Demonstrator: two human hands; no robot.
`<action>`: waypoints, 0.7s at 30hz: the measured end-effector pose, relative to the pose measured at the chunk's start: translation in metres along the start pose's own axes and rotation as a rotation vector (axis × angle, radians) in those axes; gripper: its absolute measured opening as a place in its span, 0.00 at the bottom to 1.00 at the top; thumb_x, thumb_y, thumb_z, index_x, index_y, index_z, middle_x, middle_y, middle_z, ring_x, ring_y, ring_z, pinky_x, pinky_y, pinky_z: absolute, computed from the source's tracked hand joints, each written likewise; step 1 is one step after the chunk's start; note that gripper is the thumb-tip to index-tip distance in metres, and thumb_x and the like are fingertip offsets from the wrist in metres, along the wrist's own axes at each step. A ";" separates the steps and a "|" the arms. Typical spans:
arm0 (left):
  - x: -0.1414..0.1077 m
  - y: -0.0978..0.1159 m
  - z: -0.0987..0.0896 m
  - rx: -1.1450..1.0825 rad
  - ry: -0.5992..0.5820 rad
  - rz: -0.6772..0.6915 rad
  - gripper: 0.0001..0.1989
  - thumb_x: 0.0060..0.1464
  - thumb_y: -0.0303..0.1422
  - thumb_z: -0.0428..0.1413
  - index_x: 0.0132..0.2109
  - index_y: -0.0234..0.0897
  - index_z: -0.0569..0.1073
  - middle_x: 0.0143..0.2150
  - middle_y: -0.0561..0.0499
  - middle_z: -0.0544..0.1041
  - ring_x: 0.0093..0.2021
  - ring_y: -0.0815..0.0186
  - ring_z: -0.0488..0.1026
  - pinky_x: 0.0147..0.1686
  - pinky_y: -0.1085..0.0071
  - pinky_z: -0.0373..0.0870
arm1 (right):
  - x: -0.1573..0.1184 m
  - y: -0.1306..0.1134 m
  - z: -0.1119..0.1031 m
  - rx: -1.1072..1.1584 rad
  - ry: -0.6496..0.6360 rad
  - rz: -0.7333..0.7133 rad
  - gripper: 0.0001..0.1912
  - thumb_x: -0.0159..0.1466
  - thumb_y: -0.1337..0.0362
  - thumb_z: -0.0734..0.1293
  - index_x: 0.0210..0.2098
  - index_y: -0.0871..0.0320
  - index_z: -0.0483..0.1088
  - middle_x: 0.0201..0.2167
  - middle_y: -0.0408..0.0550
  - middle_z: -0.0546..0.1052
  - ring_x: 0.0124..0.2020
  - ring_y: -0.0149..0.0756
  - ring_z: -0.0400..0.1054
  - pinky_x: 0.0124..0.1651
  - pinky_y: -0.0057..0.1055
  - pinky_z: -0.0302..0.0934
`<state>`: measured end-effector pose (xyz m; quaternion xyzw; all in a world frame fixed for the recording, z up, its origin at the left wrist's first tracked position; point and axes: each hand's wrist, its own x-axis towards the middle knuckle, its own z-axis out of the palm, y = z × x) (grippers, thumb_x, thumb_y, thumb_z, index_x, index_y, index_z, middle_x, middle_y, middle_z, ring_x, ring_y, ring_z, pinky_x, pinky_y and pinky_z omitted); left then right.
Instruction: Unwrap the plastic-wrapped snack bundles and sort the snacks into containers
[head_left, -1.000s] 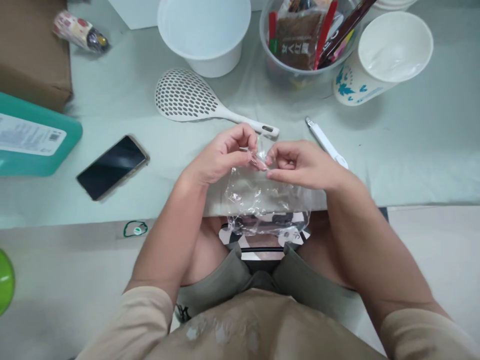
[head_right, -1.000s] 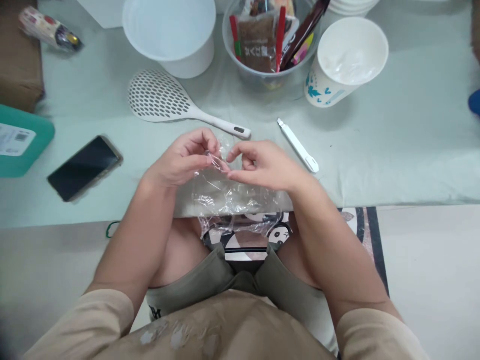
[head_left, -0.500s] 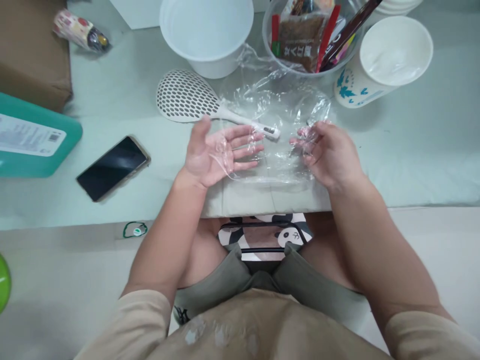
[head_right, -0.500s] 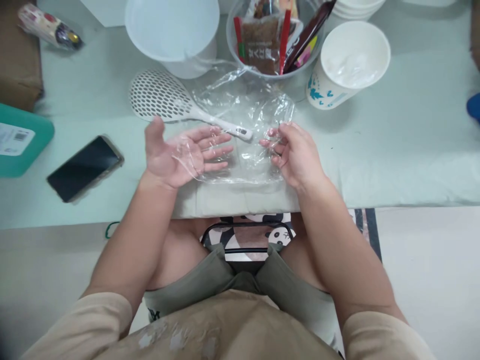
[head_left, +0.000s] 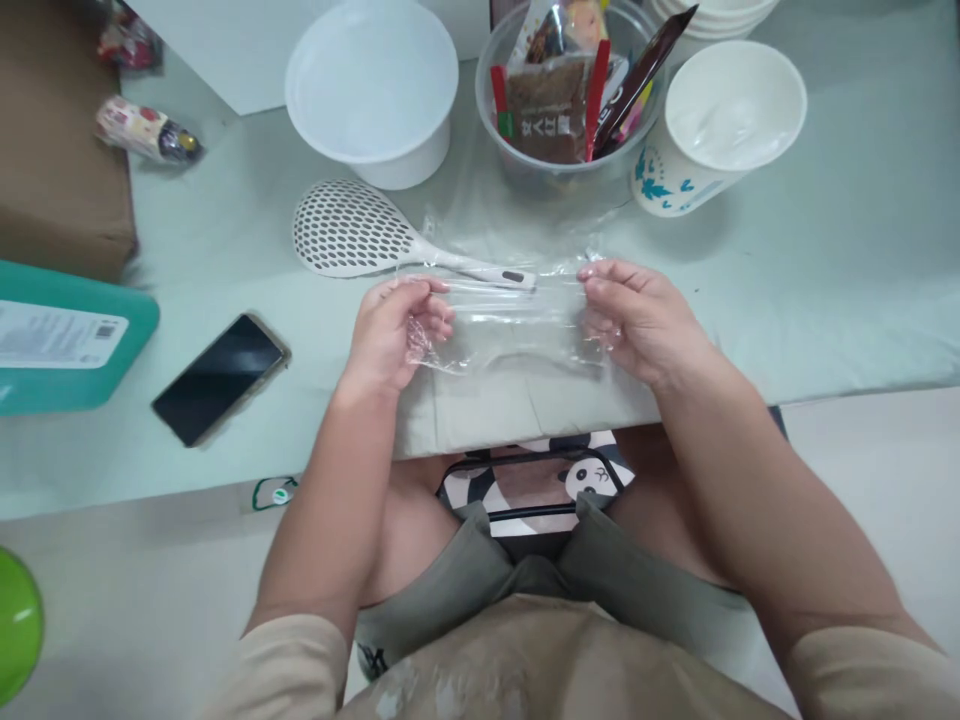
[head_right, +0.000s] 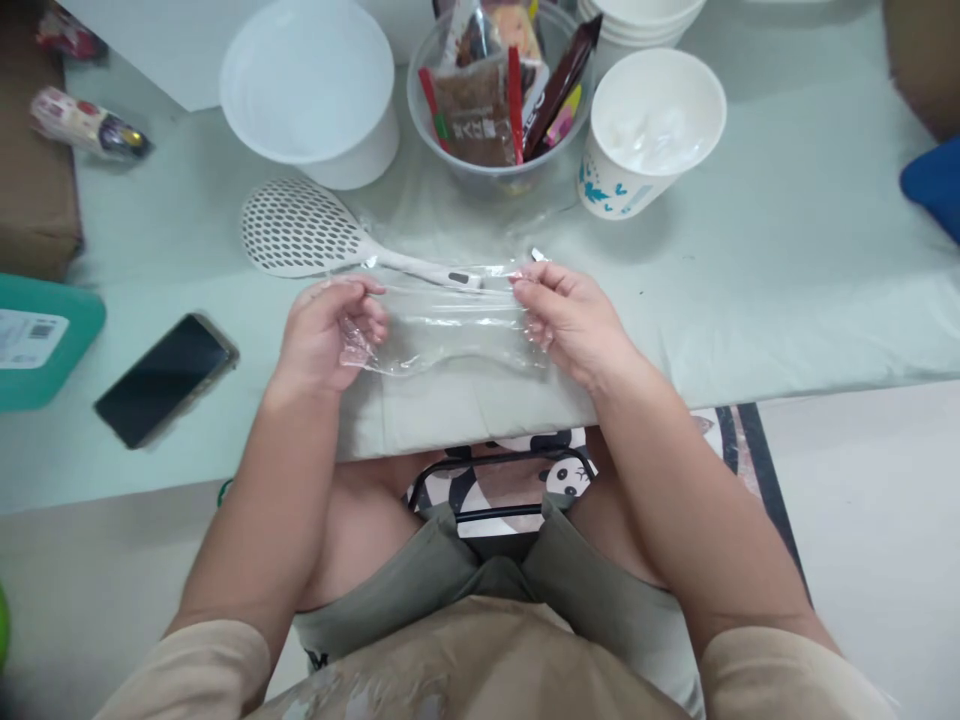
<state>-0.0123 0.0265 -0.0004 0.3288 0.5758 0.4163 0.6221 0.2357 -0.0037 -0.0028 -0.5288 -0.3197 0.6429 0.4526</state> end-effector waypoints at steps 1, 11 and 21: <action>0.000 0.000 -0.001 0.007 0.000 0.022 0.06 0.51 0.29 0.55 0.30 0.37 0.76 0.19 0.54 0.72 0.16 0.72 0.67 0.18 0.76 0.65 | 0.000 0.000 -0.002 0.021 0.025 -0.030 0.19 0.52 0.57 0.79 0.32 0.54 0.67 0.22 0.34 0.60 0.18 0.22 0.51 0.21 0.25 0.48; 0.001 0.001 -0.004 0.164 -0.072 -0.008 0.12 0.53 0.39 0.55 0.30 0.36 0.78 0.15 0.54 0.69 0.10 0.72 0.59 0.12 0.74 0.50 | 0.000 0.004 -0.009 -0.124 0.016 0.097 0.21 0.61 0.43 0.71 0.36 0.56 0.76 0.17 0.39 0.67 0.14 0.27 0.55 0.17 0.29 0.48; 0.003 -0.003 -0.007 0.108 -0.126 0.027 0.19 0.55 0.51 0.55 0.32 0.39 0.75 0.12 0.56 0.61 0.09 0.75 0.49 0.13 0.71 0.43 | -0.003 0.005 -0.002 -0.029 -0.040 0.082 0.22 0.59 0.44 0.73 0.43 0.53 0.73 0.28 0.44 0.78 0.27 0.35 0.75 0.30 0.32 0.70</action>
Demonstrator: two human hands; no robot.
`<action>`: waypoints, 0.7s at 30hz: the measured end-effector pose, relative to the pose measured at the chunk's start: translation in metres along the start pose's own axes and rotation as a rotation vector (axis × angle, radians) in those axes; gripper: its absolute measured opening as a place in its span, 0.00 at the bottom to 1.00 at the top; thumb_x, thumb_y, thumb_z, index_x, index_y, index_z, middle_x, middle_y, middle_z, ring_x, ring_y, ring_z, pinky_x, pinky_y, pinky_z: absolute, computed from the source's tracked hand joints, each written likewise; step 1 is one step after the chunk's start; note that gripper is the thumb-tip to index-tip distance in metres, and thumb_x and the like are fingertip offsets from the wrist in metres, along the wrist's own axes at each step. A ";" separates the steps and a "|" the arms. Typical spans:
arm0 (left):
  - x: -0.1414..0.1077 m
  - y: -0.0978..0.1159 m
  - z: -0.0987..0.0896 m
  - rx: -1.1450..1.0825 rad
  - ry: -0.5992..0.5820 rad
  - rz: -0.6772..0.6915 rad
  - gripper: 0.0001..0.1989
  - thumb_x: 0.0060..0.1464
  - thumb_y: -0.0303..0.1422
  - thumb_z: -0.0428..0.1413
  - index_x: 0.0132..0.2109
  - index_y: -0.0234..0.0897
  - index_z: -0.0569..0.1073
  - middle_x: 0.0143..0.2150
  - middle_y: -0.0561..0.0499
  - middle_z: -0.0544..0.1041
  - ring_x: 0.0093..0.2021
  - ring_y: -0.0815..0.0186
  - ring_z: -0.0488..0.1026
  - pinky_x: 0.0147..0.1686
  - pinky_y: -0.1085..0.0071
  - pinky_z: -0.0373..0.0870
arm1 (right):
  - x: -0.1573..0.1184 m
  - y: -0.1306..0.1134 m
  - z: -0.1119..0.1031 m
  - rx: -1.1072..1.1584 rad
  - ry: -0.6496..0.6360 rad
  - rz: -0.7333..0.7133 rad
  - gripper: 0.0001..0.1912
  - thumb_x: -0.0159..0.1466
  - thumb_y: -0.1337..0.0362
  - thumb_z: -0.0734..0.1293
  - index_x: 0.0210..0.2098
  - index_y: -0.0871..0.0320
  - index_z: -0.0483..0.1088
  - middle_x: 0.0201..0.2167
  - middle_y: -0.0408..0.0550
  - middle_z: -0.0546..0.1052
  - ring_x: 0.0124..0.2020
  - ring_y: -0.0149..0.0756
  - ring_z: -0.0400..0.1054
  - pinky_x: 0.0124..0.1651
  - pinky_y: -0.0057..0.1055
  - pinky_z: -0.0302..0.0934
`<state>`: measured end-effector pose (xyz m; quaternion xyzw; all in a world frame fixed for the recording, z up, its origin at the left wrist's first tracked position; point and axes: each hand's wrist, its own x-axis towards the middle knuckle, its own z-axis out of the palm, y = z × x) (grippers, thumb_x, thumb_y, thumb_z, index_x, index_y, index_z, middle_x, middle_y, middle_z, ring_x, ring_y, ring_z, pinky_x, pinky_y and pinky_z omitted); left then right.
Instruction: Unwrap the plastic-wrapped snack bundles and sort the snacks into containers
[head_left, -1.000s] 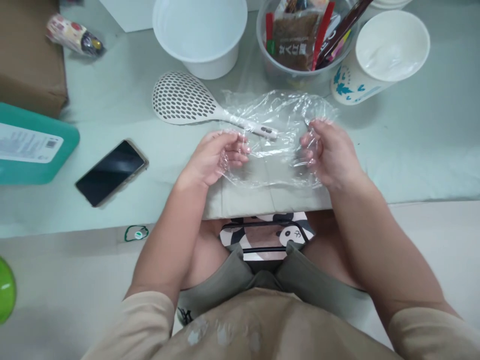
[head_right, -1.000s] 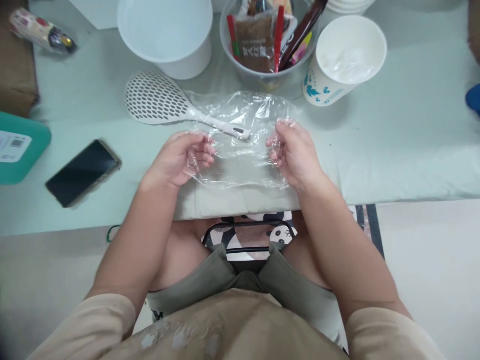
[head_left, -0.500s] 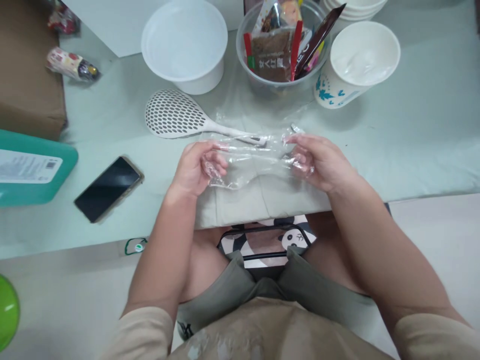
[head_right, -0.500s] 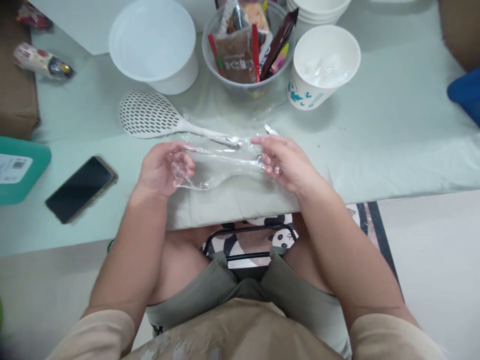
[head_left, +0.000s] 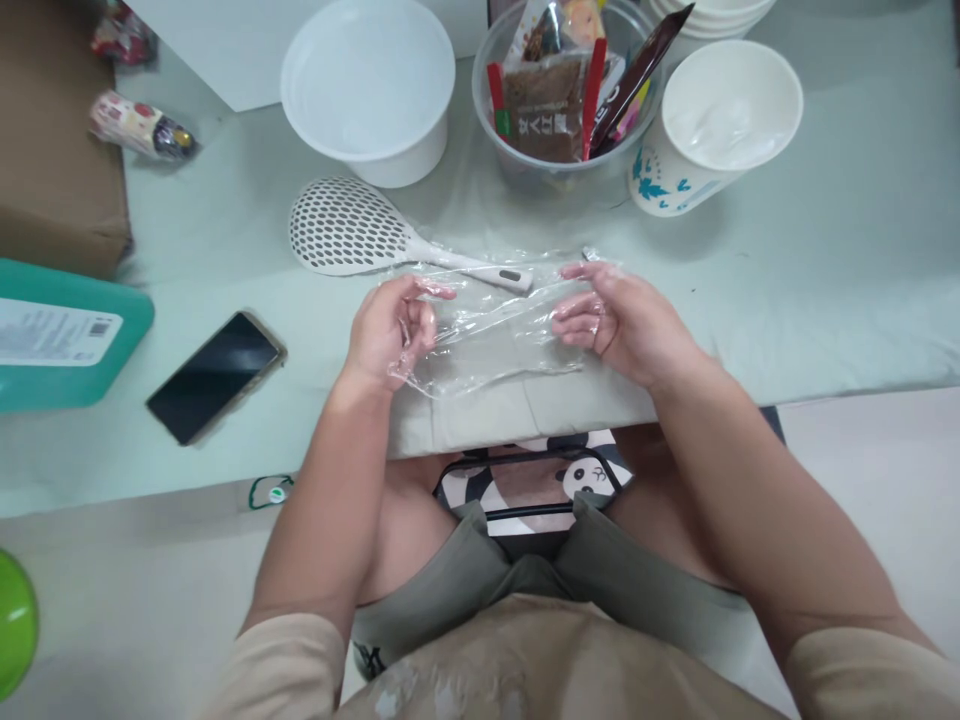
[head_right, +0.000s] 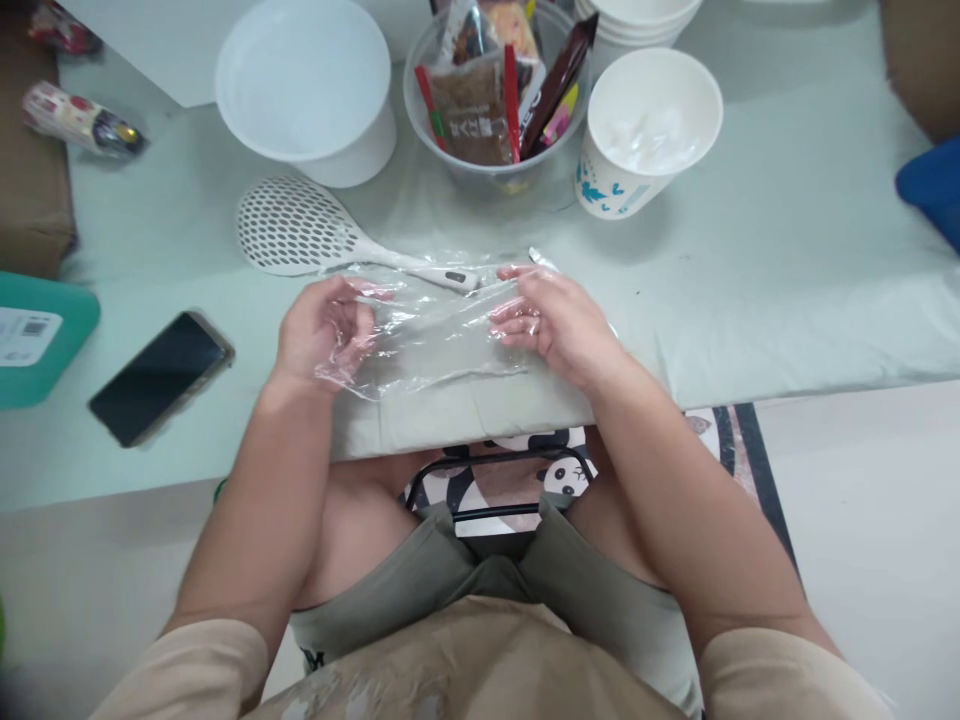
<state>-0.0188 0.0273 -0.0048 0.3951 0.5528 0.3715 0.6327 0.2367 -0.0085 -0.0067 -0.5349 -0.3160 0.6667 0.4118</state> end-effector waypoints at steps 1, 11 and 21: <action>0.000 0.000 0.000 -0.008 0.001 0.003 0.19 0.55 0.51 0.55 0.32 0.39 0.75 0.13 0.55 0.64 0.09 0.75 0.51 0.13 0.71 0.44 | -0.001 0.000 0.001 -0.021 -0.044 0.033 0.20 0.58 0.48 0.75 0.43 0.54 0.73 0.28 0.44 0.79 0.27 0.35 0.75 0.29 0.31 0.69; -0.005 0.006 -0.007 0.107 -0.015 -0.049 0.10 0.49 0.30 0.54 0.39 0.39 0.76 0.19 0.56 0.75 0.12 0.72 0.63 0.14 0.75 0.55 | -0.002 0.000 -0.009 -0.136 -0.041 -0.036 0.21 0.63 0.56 0.72 0.54 0.54 0.73 0.14 0.34 0.67 0.13 0.28 0.59 0.18 0.27 0.51; -0.008 0.004 -0.030 0.051 -0.298 -0.065 0.42 0.44 0.33 0.68 0.66 0.46 0.64 0.39 0.50 0.84 0.30 0.63 0.83 0.28 0.75 0.75 | 0.004 0.001 -0.018 -0.040 0.021 -0.186 0.16 0.62 0.53 0.74 0.48 0.48 0.74 0.24 0.38 0.73 0.18 0.28 0.63 0.22 0.31 0.60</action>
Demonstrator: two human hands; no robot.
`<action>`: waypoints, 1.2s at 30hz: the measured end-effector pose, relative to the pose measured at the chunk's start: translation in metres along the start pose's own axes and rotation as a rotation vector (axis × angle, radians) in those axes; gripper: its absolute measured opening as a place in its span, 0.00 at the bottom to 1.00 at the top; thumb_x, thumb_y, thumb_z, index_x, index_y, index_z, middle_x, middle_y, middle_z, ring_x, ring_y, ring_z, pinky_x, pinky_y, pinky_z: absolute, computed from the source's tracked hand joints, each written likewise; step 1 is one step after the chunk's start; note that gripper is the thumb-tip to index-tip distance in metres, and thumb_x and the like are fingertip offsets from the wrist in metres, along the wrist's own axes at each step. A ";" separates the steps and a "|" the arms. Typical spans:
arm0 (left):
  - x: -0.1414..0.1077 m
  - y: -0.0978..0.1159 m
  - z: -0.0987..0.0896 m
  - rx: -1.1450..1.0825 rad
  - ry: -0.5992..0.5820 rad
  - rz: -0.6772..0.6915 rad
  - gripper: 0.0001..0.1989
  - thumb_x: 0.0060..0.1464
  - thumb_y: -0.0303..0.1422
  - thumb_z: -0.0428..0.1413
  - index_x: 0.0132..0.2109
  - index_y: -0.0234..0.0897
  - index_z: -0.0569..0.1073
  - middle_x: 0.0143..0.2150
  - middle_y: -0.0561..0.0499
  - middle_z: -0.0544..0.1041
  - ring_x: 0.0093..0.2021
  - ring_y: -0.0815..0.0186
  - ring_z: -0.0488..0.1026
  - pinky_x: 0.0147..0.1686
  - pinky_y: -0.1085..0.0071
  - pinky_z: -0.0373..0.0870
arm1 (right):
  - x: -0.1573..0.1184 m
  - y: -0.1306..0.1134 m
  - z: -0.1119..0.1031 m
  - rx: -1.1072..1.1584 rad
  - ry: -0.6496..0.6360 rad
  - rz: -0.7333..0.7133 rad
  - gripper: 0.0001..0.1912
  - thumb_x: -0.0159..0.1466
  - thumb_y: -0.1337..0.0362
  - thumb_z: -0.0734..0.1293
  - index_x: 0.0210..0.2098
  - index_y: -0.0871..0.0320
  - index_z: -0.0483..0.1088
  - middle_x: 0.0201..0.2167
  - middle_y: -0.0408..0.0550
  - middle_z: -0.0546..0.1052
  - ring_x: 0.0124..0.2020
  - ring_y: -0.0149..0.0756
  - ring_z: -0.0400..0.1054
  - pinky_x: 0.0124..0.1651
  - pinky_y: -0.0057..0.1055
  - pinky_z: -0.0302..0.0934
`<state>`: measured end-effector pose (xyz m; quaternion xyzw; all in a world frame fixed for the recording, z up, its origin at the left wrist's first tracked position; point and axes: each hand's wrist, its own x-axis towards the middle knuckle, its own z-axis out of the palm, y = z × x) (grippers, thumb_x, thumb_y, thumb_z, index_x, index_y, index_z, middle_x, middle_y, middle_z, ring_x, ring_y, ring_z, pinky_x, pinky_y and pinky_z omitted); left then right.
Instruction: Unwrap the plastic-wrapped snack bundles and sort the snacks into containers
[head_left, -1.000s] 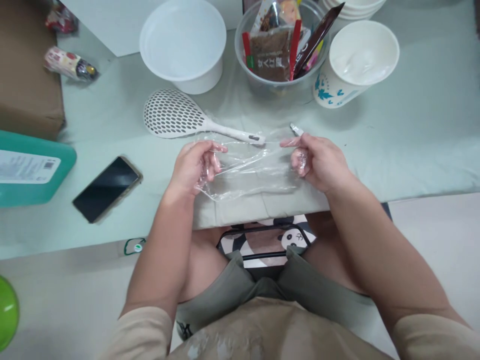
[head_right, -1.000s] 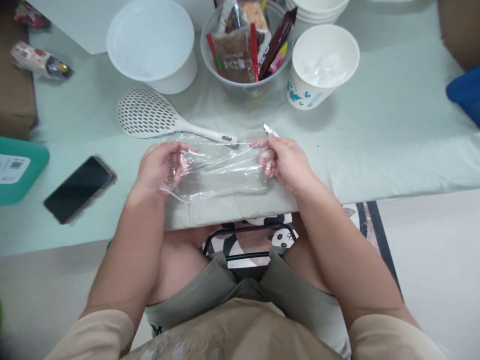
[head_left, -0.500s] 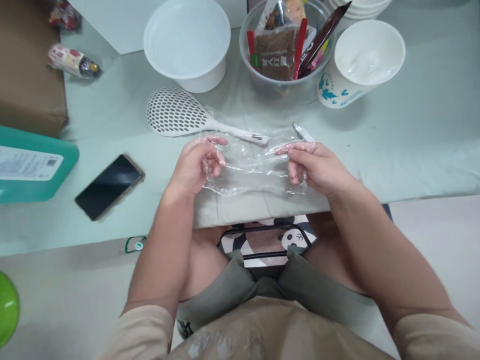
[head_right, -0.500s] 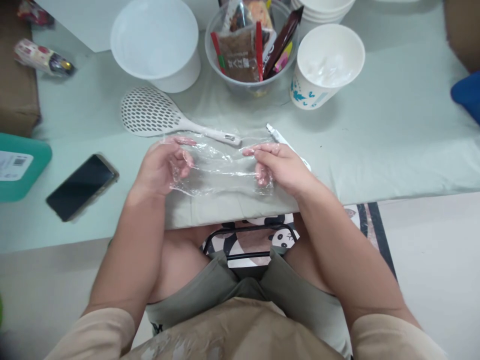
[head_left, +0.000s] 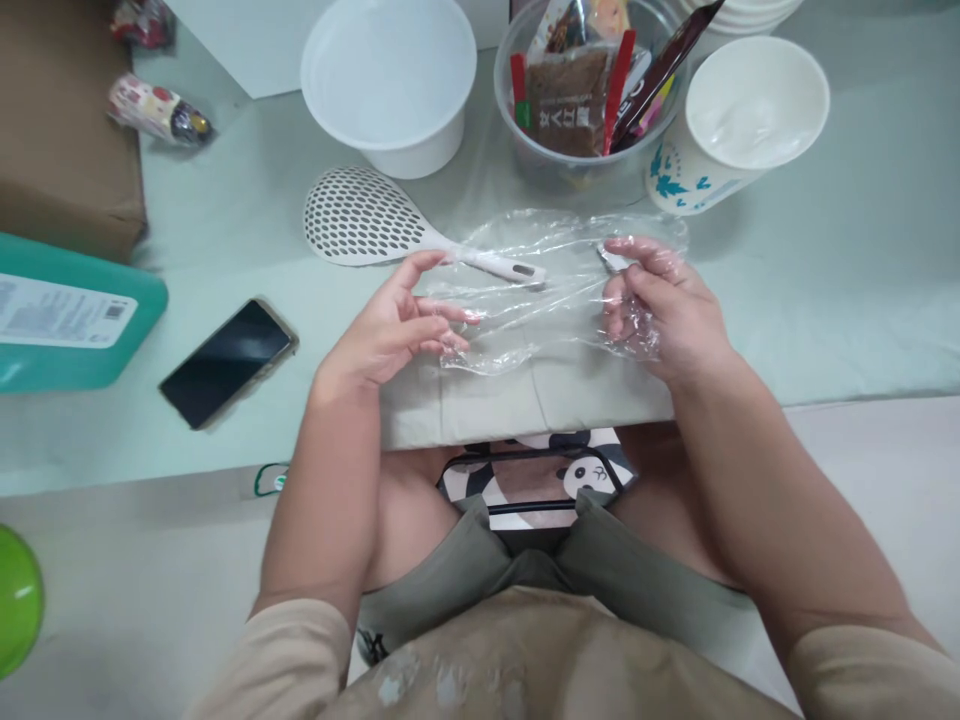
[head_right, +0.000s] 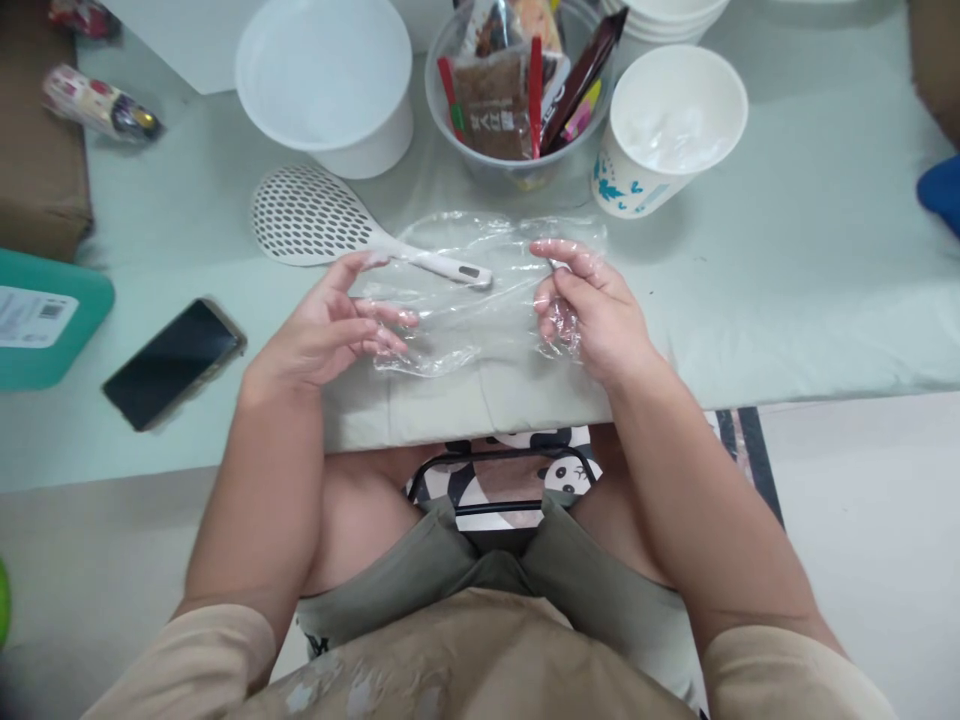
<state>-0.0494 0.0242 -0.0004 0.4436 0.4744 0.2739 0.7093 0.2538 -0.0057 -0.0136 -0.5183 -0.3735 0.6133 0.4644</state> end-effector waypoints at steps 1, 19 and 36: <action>-0.001 0.000 0.000 0.014 -0.036 -0.021 0.49 0.43 0.31 0.70 0.70 0.47 0.59 0.40 0.49 0.85 0.31 0.63 0.84 0.29 0.75 0.76 | 0.000 0.000 0.000 0.004 0.006 0.001 0.16 0.62 0.53 0.74 0.48 0.48 0.74 0.24 0.38 0.73 0.18 0.28 0.63 0.22 0.30 0.60; -0.004 -0.002 -0.007 0.077 -0.130 -0.062 0.68 0.43 0.25 0.71 0.79 0.47 0.36 0.41 0.47 0.85 0.41 0.62 0.84 0.38 0.72 0.78 | 0.004 0.004 -0.008 0.111 0.128 -0.058 0.13 0.61 0.57 0.73 0.44 0.49 0.73 0.22 0.36 0.70 0.16 0.26 0.59 0.19 0.27 0.53; -0.012 0.001 -0.003 -0.331 0.003 0.060 0.36 0.39 0.32 0.71 0.58 0.41 0.73 0.43 0.53 0.83 0.35 0.66 0.81 0.40 0.68 0.77 | -0.005 -0.006 -0.002 0.108 -0.067 0.004 0.13 0.57 0.56 0.76 0.40 0.51 0.75 0.16 0.35 0.65 0.15 0.29 0.59 0.19 0.29 0.53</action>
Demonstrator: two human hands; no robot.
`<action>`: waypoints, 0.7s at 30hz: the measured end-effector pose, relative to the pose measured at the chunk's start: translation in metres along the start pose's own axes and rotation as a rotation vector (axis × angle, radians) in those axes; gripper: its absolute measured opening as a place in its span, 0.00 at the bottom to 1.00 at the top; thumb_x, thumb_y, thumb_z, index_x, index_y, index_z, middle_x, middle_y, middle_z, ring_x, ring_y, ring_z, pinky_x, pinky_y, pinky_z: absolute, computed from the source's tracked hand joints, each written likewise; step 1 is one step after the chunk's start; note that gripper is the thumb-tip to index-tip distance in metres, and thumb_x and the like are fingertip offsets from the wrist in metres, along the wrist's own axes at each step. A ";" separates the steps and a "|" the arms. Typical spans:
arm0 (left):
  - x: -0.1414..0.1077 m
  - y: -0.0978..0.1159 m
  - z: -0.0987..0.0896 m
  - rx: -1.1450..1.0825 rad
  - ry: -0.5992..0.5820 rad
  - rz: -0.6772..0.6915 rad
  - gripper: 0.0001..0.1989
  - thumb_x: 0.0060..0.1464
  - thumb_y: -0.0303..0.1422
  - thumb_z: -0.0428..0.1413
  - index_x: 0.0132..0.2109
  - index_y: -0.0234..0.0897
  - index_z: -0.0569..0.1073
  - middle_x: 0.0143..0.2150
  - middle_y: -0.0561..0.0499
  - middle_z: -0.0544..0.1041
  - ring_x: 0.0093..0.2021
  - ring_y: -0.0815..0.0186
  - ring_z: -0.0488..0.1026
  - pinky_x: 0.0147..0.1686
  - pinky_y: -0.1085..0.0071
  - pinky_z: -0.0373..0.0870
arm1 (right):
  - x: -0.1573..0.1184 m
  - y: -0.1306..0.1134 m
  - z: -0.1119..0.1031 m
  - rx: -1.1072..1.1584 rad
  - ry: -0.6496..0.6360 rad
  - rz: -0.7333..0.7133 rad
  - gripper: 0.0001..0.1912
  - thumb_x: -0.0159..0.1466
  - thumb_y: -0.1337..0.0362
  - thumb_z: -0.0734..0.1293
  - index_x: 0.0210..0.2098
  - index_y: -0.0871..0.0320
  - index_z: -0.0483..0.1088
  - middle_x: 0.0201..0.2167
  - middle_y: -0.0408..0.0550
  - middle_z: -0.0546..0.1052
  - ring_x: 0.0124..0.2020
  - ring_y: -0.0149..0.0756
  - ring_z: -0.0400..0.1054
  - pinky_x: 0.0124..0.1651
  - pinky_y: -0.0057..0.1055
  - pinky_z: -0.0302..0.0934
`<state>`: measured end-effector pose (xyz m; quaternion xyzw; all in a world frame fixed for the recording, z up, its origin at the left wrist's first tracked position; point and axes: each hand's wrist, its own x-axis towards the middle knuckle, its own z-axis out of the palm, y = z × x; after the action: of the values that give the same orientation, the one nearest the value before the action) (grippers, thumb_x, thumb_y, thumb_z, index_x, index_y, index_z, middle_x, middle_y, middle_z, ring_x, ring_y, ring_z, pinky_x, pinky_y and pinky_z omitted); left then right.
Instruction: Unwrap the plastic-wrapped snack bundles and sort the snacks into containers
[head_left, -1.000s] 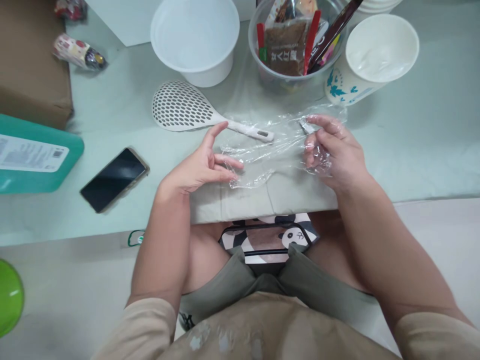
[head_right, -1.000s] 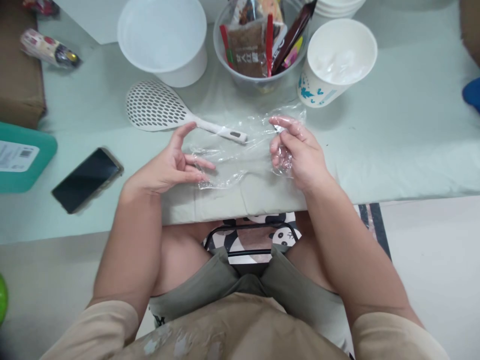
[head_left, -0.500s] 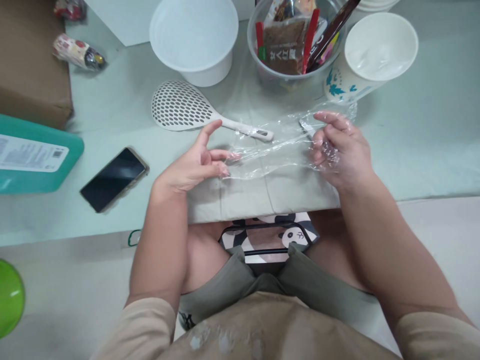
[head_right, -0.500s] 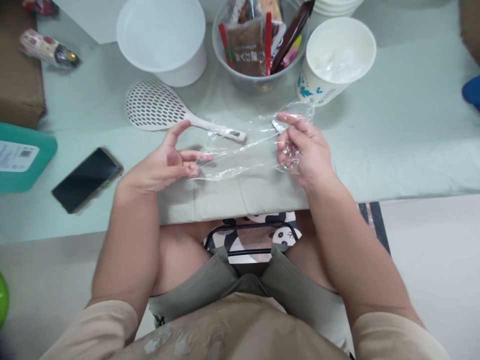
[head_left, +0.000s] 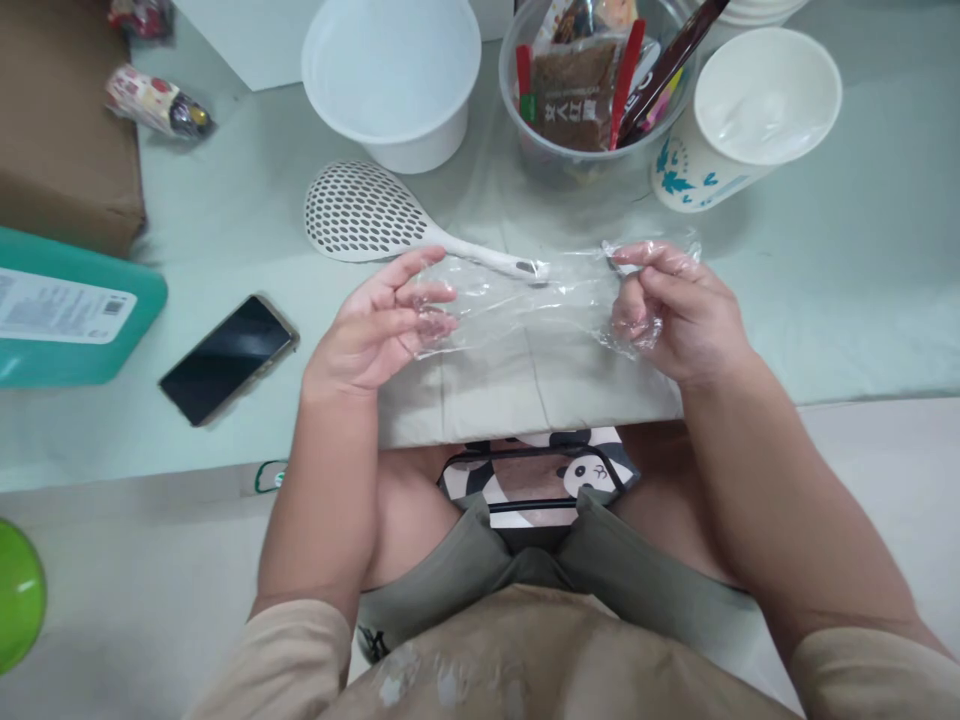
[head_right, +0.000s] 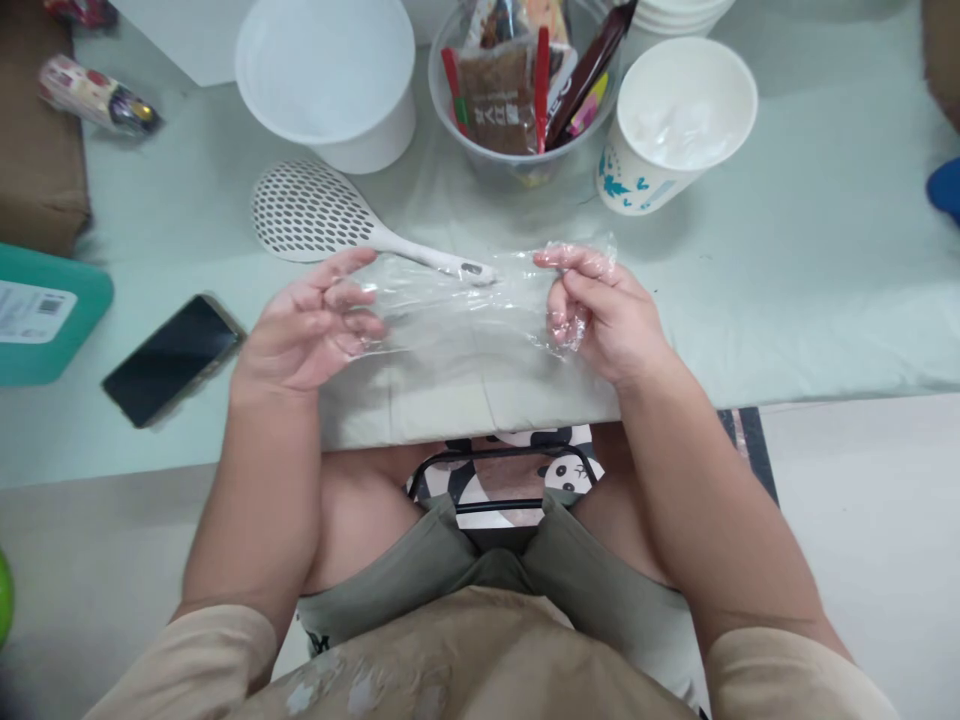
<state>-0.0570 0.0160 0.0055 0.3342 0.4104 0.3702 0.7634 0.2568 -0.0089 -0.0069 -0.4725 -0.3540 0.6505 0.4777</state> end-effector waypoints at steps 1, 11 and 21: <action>-0.003 0.001 0.000 0.008 -0.021 0.004 0.41 0.38 0.34 0.72 0.61 0.44 0.70 0.45 0.52 0.83 0.37 0.63 0.81 0.40 0.66 0.77 | -0.001 -0.001 0.000 -0.006 -0.021 0.005 0.13 0.58 0.55 0.76 0.40 0.51 0.74 0.16 0.35 0.65 0.15 0.30 0.59 0.20 0.30 0.54; 0.012 -0.004 0.012 0.202 0.150 -0.139 0.44 0.55 0.43 0.63 0.73 0.55 0.51 0.56 0.43 0.81 0.34 0.64 0.83 0.23 0.76 0.64 | 0.000 0.004 0.003 -0.124 -0.056 0.002 0.14 0.59 0.51 0.75 0.39 0.51 0.76 0.14 0.37 0.67 0.15 0.29 0.59 0.20 0.31 0.52; 0.014 -0.012 0.013 0.321 0.278 -0.166 0.45 0.48 0.22 0.62 0.70 0.46 0.57 0.57 0.40 0.81 0.34 0.65 0.83 0.21 0.77 0.63 | 0.003 0.007 0.003 -0.135 0.019 0.037 0.07 0.61 0.57 0.73 0.37 0.52 0.77 0.17 0.39 0.68 0.16 0.30 0.59 0.19 0.30 0.52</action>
<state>-0.0366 0.0187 -0.0033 0.3623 0.5915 0.2787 0.6643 0.2518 -0.0084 -0.0127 -0.5162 -0.3836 0.6294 0.4361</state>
